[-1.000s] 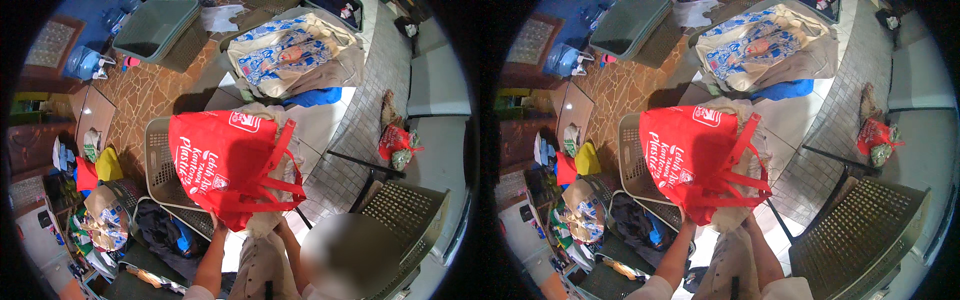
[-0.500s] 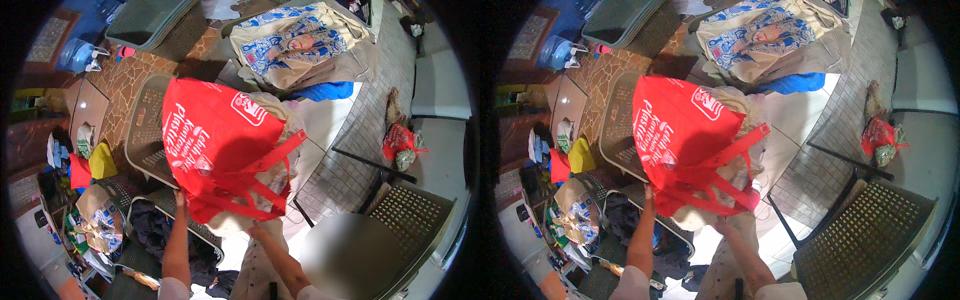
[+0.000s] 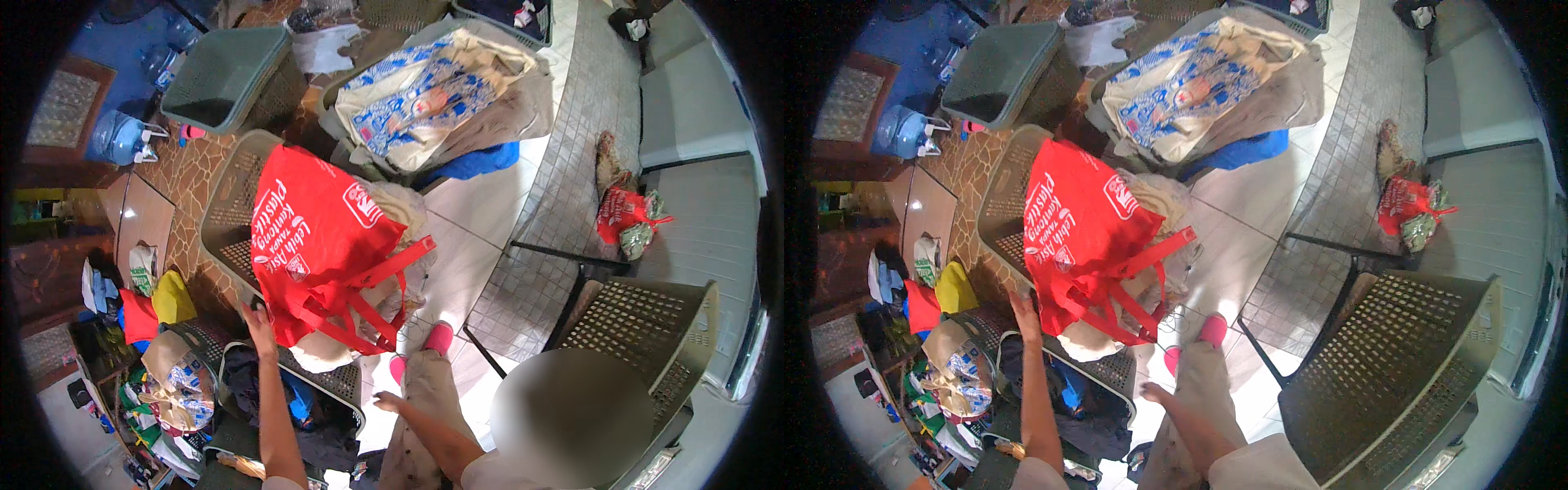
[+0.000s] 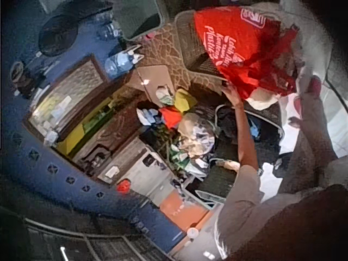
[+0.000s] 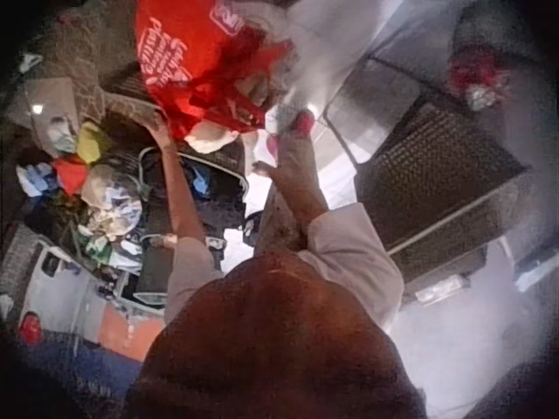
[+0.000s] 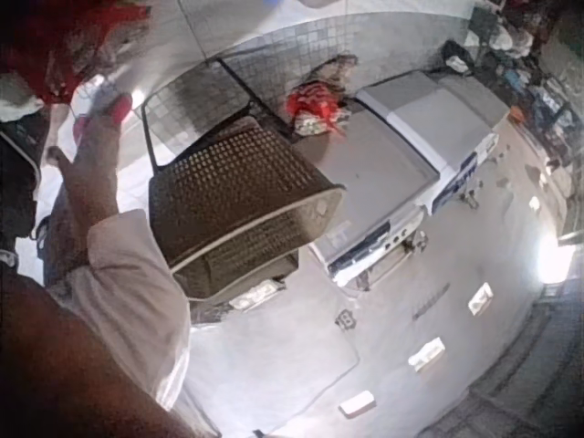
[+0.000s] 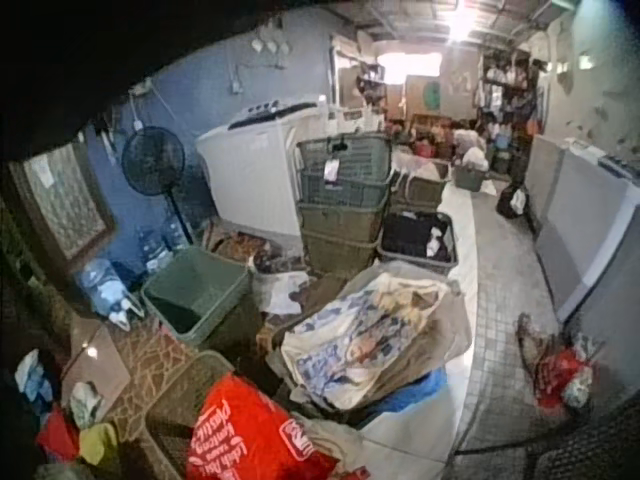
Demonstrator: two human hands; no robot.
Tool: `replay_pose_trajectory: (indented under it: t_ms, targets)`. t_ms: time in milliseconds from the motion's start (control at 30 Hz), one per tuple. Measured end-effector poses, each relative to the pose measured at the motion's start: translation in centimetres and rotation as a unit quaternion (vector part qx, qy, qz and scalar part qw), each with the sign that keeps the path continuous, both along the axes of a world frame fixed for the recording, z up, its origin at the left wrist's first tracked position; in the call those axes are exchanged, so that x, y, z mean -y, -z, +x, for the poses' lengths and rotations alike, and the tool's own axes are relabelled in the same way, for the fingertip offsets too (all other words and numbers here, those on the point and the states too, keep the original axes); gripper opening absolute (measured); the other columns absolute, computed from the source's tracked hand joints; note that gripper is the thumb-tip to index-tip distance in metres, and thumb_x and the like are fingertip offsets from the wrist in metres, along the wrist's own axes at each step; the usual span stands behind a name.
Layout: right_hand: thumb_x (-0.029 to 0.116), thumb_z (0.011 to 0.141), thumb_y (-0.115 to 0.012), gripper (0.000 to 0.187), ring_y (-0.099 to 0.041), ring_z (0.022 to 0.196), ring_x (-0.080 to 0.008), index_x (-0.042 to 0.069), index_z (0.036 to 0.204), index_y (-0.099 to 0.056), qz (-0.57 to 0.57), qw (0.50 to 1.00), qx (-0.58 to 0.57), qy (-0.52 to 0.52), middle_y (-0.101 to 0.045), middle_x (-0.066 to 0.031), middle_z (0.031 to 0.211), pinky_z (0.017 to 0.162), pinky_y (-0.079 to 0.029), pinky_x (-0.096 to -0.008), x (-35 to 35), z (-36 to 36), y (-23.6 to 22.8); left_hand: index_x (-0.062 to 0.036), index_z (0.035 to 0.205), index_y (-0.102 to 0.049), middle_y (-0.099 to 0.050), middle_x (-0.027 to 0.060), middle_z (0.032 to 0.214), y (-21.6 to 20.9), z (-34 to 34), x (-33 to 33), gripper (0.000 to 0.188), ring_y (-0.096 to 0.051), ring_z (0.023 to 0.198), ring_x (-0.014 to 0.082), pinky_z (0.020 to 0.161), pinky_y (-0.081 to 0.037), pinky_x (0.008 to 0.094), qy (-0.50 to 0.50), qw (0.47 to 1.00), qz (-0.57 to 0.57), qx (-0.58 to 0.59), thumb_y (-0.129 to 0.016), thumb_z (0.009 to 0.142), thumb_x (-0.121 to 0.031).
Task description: The person sorts laundry by picking up various garments from a basket, shaking them out, and placing them into different bags or piles. The person handles shirts, pants, and other clothing items, moving them between baskets and bags throughout the process.
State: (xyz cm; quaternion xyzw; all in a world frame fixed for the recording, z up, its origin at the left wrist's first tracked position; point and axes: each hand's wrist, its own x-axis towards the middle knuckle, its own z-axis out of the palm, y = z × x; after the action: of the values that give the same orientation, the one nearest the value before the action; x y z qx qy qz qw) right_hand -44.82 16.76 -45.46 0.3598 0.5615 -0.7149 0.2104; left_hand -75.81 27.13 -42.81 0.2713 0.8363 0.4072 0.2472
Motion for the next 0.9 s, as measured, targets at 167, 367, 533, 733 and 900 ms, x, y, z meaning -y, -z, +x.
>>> replay_pose_trajectory:
  t_ms: [167, 367, 533, 733, 900]
  targets:
    - [0.023, 0.071, -0.06, 0.03, -0.061, 0.082, -0.0352, 0.004, 0.093, -0.064, 0.175, 0.966, 0.19, 0.026, -0.063, -0.017, 0.085, 0.074, -0.049, -0.0376, -4.8, 11.4, -5.2, -0.0006, 0.136, -0.025, -0.031, 0.0179, 0.14, -9.0, 12.3, -0.6, 0.05, -0.038, 0.124, 0.0259, 0.102, -0.03, 0.0346, 0.086, 0.993, 0.069, -0.035, -0.045, 0.091, -0.007]
    - [0.019, 0.076, -0.054, 0.019, -0.061, 0.083, -0.0342, 0.005, 0.084, -0.065, 0.29, 0.847, 0.205, 0.395, -0.064, -0.0177, 0.083, 0.073, -0.048, -0.0421, -13.4, 15.1, 8.0, 0.0002, 0.105, -0.055, -0.059, 0.0101, 0.102, -13.8, 23.8, -8.0, 0.019, -0.056, 0.097, 0.0179, 0.084, -0.044, 0.0294, 0.244, 0.962, 0.086, 0.085, -0.047, 0.09, -0.008]
    - [0.012, 0.076, -0.049, 0.02, -0.061, 0.084, -0.0313, 0.003, 0.086, -0.064, 0.328, 0.827, 0.147, 0.432, -0.063, -0.0207, 0.085, 0.074, -0.048, -0.0381, -28.9, 19.0, 8.9, -0.0004, 0.116, -0.049, -0.055, 0.013, 0.11, -5.8, 30.1, -17.8, 0.031, -0.052, 0.107, 0.0252, 0.093, -0.042, 0.0381, 0.163, 0.781, 0.097, 0.595, -0.049, 0.089, -0.014]
    - [0.018, 0.085, -0.052, 0.032, -0.059, 0.088, -0.02, 0.002, 0.113, -0.052, 0.005, 0.807, 0.002, 0.591, -0.06, -0.0098, 0.101, 0.079, -0.047, -0.0372, -41.8, 18.9, 10.6, -0.0011, 0.125, -0.037, -0.047, 0.0163, 0.116, 10.7, 32.5, -30.2, 0.041, -0.045, 0.114, 0.0298, 0.097, -0.038, 0.0463, -0.192, 0.705, -0.004, 0.682, -0.048, 0.09, -0.02]
    - [0.028, 0.091, -0.042, 0.043, -0.045, 0.111, -0.0302, 0.004, 0.127, -0.035, -0.09, 0.602, -0.126, 0.784, -0.044, -0.0141, 0.123, 0.093, -0.042, -0.0454, -48.6, 16.0, 14.0, -0.002, 0.122, -0.034, -0.041, 0.0174, 0.12, 19.1, 32.6, -33.7, 0.037, -0.049, 0.106, 0.0341, 0.093, -0.042, 0.0522, -0.32, 0.654, 0.056, 0.683, -0.046, 0.091, -0.017]
